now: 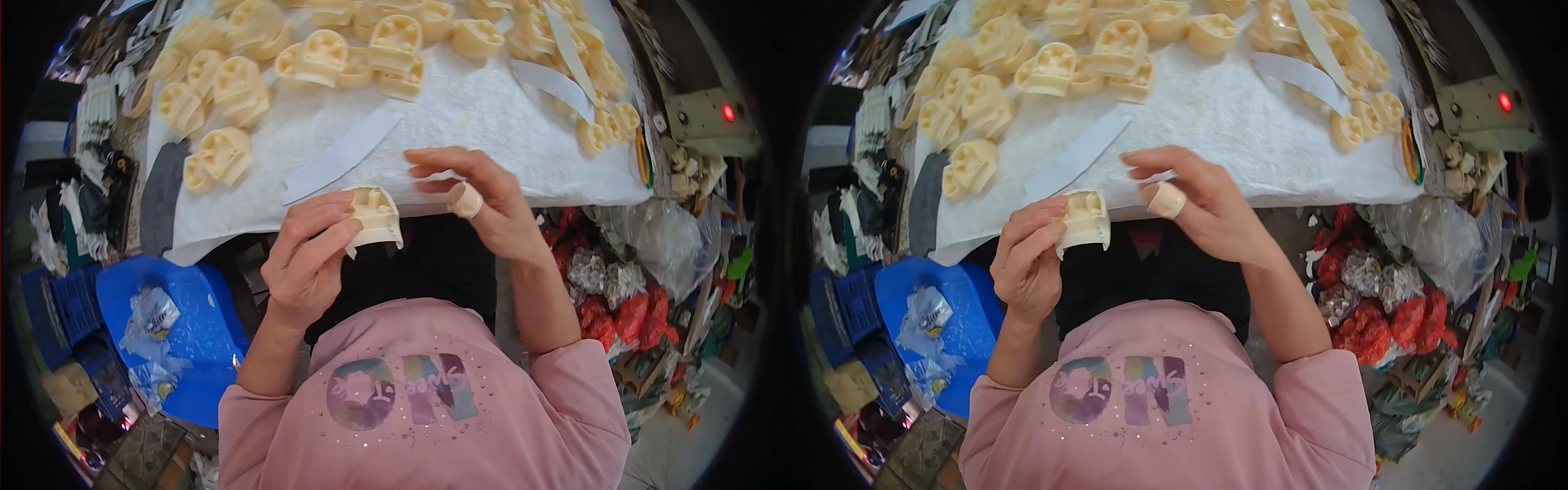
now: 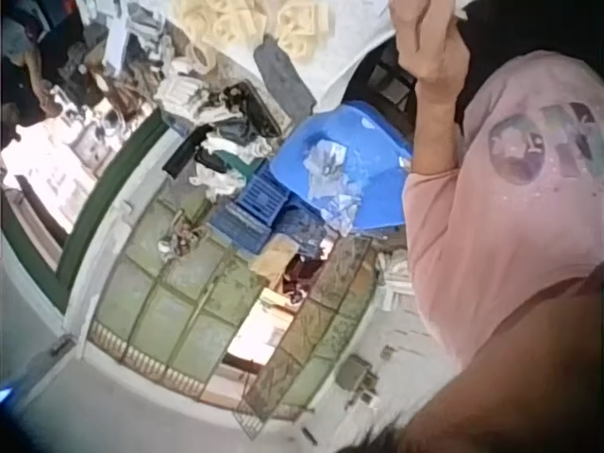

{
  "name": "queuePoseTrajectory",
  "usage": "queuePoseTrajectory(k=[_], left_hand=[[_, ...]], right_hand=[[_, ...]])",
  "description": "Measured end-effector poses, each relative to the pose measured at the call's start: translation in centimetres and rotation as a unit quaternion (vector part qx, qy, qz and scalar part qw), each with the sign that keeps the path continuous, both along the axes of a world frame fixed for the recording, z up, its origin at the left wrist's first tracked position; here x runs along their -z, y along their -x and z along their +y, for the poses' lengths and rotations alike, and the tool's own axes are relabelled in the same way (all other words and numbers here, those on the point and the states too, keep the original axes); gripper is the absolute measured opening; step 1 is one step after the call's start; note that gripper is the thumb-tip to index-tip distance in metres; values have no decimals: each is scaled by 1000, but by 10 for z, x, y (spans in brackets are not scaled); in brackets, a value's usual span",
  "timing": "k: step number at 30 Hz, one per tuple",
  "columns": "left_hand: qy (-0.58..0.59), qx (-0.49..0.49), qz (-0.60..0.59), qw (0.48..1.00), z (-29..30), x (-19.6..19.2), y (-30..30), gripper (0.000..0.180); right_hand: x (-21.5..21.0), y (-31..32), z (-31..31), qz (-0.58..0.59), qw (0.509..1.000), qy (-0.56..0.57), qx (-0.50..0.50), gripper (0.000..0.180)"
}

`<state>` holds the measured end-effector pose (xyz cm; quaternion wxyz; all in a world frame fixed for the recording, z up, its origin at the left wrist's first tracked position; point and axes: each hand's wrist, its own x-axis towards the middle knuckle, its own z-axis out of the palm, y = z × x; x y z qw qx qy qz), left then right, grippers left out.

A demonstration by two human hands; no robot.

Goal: The recorder manually assembles cream-colored shoe components by attaching white strips and trimming excess material with scissors.

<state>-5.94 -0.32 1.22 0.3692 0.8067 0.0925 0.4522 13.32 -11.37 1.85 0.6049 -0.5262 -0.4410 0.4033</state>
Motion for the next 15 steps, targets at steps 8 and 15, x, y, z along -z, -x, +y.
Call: queuePoseTrajectory(k=[8, 15], left_hand=[[-31, -423, 147, 894, 32, 31, 134, 12], [-12, -579, 365, 730, 41, 146, 311, 9]], right_hand=[[6, -9, 36, -384, 921, -40, 58, 28], [10, 6, 60, -525, 851, -33, 4, 32]])
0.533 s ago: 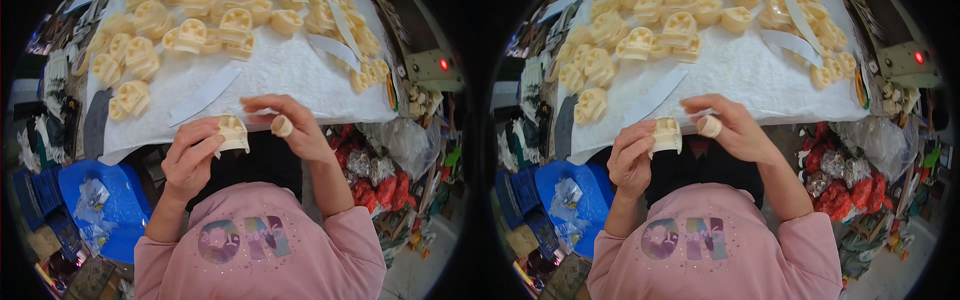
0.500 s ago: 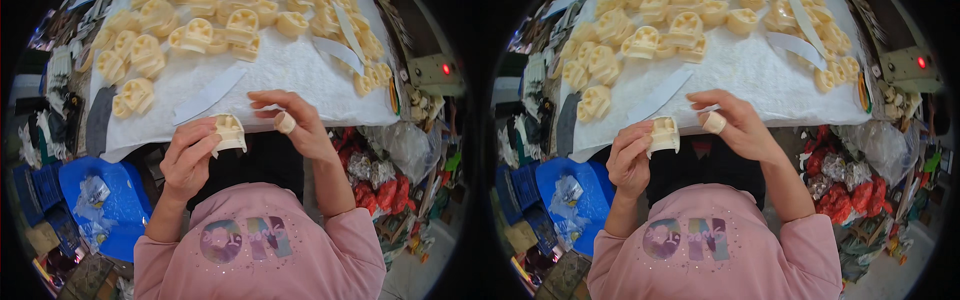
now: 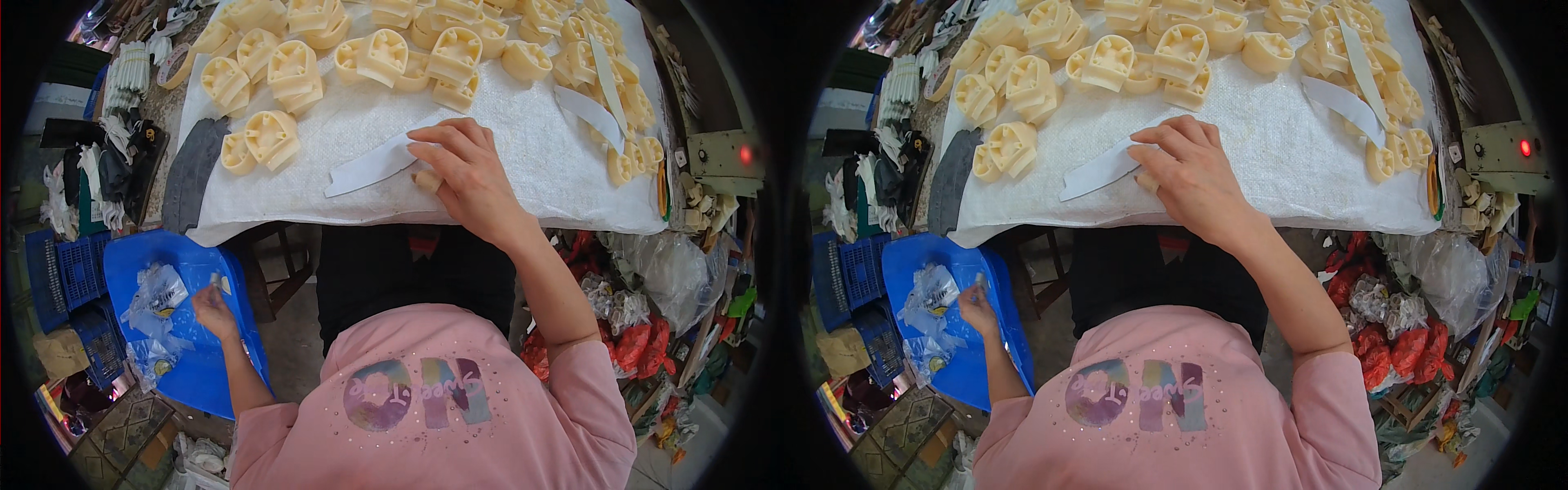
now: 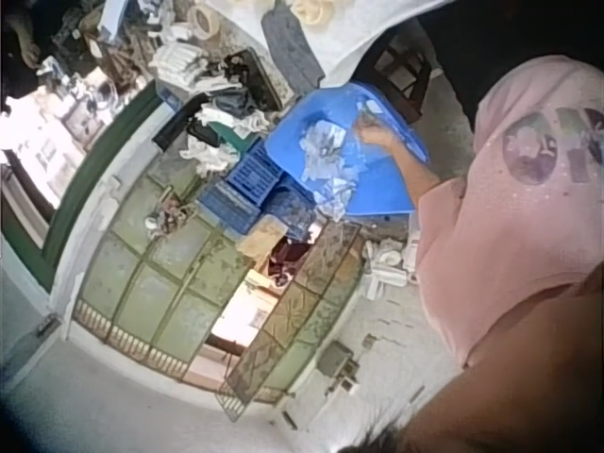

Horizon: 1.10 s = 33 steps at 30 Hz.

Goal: The recorder manually assembles cream-colored shoe components by attaching white strips and trimming excess material with scissors.

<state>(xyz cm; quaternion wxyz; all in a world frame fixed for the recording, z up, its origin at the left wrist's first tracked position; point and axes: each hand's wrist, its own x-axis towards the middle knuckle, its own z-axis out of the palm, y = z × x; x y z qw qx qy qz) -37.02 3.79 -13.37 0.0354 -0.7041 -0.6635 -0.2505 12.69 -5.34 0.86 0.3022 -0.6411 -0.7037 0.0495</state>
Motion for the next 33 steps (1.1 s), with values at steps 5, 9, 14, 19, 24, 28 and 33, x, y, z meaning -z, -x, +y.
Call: queuePoseTrajectory(k=[5, 9, 14, 19, 24, 28, 33], left_hand=[[311, -19, -11, 950, 0, 42, 39, 17], [196, -3, 0, 981, 7, -15, -26, 18], [-67, 150, -138, 977, 15, -94, -141, 15], [299, 285, -452, 791, -29, -130, -258, 17], [460, 265, -607, 592, -35, -137, -326, 26], [449, 270, -616, 588, -32, -143, -342, 23], [424, 333, -567, 622, -32, -145, -351, 18]], right_hand=[[9, 2, 14, -55, 998, -6, -1, 20], [10, 5, 16, -96, 995, -2, -2, 14], [-3, 9, 16, -58, 998, 33, -3, 9], [3, 7, 4, -8, 1000, -26, 15, 9], [-4, 17, -14, -37, 993, -110, 22, 16], [-7, 13, -28, 125, 990, -68, 11, 24], [-10, 6, -25, 198, 976, -54, 72, 33]])
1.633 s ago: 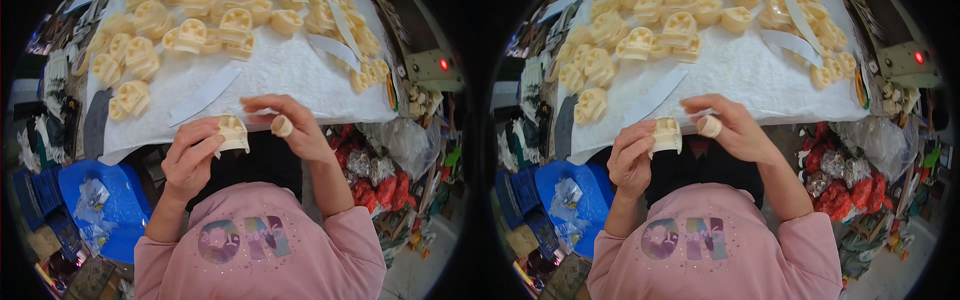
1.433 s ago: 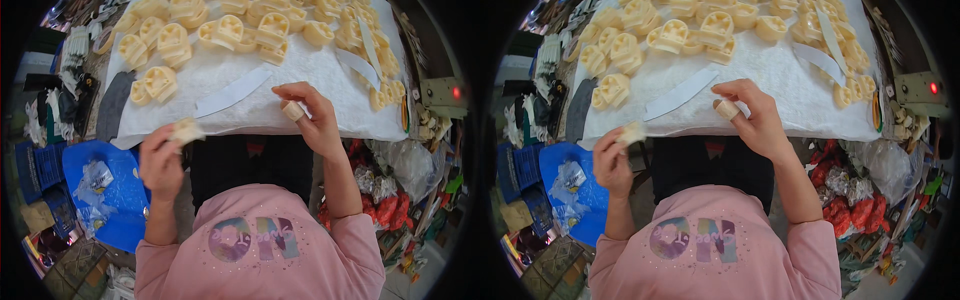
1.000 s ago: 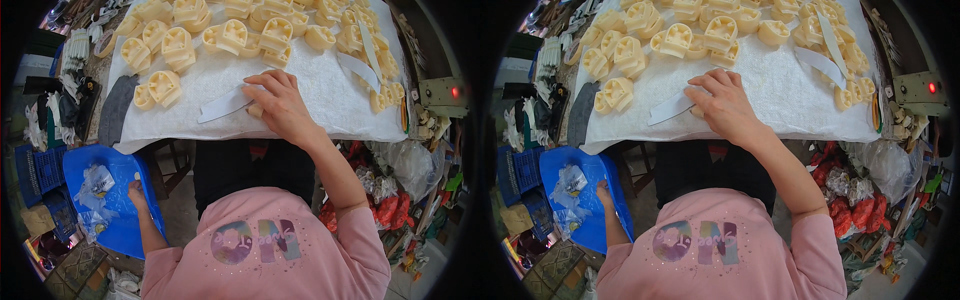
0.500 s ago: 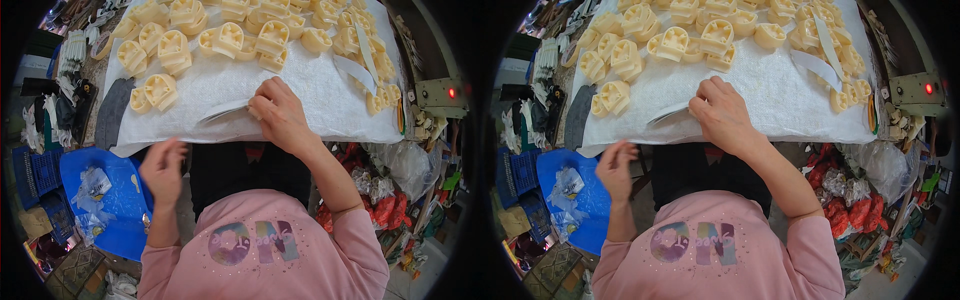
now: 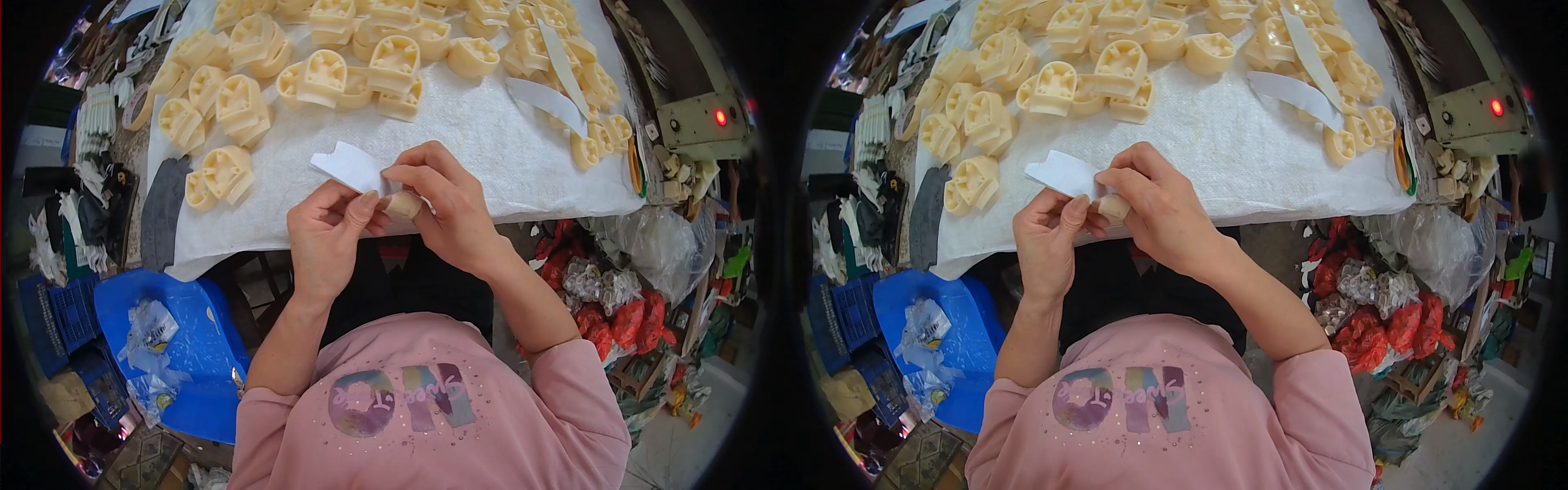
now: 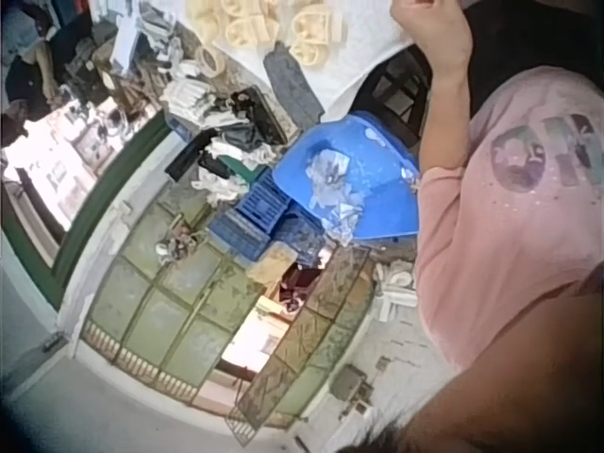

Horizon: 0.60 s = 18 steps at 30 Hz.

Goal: The recorder manually assembles cream-colored shoe components by attaching white strips and trimming excess material with scissors.

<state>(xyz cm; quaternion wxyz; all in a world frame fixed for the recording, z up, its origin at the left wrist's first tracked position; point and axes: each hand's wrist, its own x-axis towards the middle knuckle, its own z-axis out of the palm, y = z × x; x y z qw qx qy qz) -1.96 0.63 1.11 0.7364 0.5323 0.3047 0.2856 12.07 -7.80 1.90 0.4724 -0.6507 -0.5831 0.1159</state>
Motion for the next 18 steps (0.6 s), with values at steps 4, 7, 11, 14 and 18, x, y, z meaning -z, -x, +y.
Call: queuePoseTrajectory(k=[4, 7, 11, 14, 18], left_hand=[[-62, 11, -13, 998, -2, -5, -4, 17], [-67, 20, -23, 997, -2, -6, -5, 17], [-78, 30, -15, 996, -1, -8, -4, 12], [-103, 32, -9, 994, -3, -10, -5, 12], [-133, 42, 24, 990, -3, -13, -5, 13]], right_hand=[[-6, -4, -2, 23, 999, 24, -37, 39], [-6, -7, -3, 39, 998, 26, -50, 40], [-12, -7, -5, 48, 995, 51, -66, 32], [-15, -8, -6, 37, 995, 53, -71, 31], [-18, -8, -8, 34, 993, 73, -81, 31]])
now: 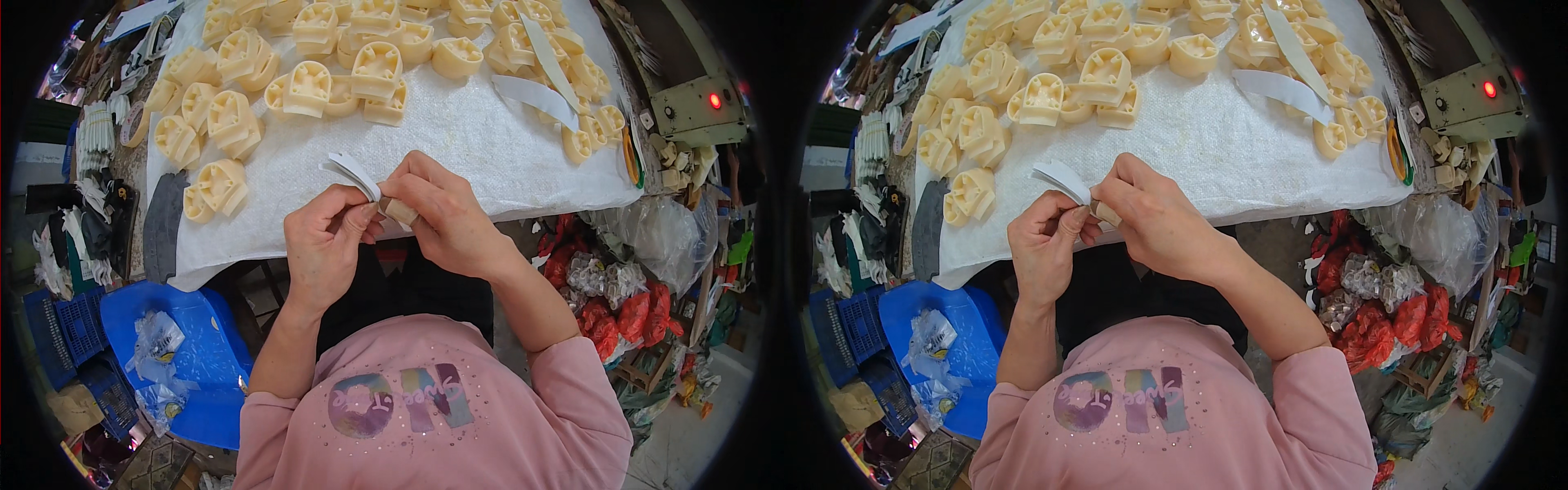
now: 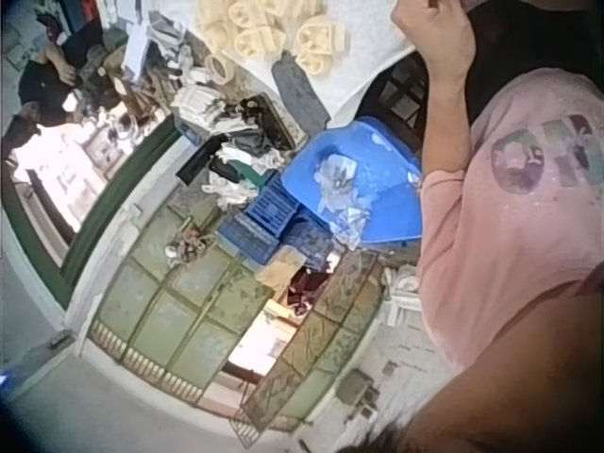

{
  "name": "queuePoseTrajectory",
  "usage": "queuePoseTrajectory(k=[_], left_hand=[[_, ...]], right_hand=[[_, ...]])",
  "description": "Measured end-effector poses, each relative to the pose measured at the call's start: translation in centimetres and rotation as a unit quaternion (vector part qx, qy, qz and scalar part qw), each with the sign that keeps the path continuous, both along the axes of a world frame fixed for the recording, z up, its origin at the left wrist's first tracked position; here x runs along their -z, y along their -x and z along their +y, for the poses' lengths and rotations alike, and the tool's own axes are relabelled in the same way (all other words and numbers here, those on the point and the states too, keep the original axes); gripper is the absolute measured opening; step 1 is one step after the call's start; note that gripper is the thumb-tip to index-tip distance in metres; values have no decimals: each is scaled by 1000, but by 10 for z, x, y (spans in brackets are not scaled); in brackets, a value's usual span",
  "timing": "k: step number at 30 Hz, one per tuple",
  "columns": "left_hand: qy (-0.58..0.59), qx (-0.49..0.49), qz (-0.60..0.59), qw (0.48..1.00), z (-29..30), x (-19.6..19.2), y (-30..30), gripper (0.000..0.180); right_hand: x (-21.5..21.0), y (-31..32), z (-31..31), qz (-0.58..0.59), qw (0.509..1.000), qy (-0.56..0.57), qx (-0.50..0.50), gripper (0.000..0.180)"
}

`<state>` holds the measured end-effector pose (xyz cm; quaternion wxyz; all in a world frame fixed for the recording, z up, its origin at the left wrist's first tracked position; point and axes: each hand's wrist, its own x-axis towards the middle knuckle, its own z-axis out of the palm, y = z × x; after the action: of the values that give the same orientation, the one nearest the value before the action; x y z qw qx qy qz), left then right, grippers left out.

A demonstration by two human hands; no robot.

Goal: The recorder manually assembles cream-colored shoe components by attaching white strips and trimming excess material with scissors.

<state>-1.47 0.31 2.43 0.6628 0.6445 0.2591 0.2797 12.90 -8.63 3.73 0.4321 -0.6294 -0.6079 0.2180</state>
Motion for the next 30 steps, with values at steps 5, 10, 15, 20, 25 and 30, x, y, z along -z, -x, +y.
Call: queuePoseTrajectory(k=[5, 10, 15, 20, 25, 30], left_hand=[[-7, 7, 13, 1000, 0, -1, -1, 14], [10, 8, 24, 1000, -2, -1, -1, 14], [55, 21, -12, 998, 1, 3, -3, 15], [75, 25, -37, 996, 1, 8, 1, 15], [-2, 22, -12, 1000, -2, 3, 0, 16], [-10, 29, 4, 1000, -2, 0, -2, 16]], right_hand=[[3, 2, 0, -11, 1000, -18, 17, 39], [2, 1, 0, -20, 1000, -7, 17, 31], [5, -5, 1, 36, 999, 3, -10, 25], [4, -6, 1, 53, 998, -12, -33, 24], [-1, -9, -3, 43, 997, -9, -57, 21], [2, -9, -2, 51, 997, -5, -50, 16]])
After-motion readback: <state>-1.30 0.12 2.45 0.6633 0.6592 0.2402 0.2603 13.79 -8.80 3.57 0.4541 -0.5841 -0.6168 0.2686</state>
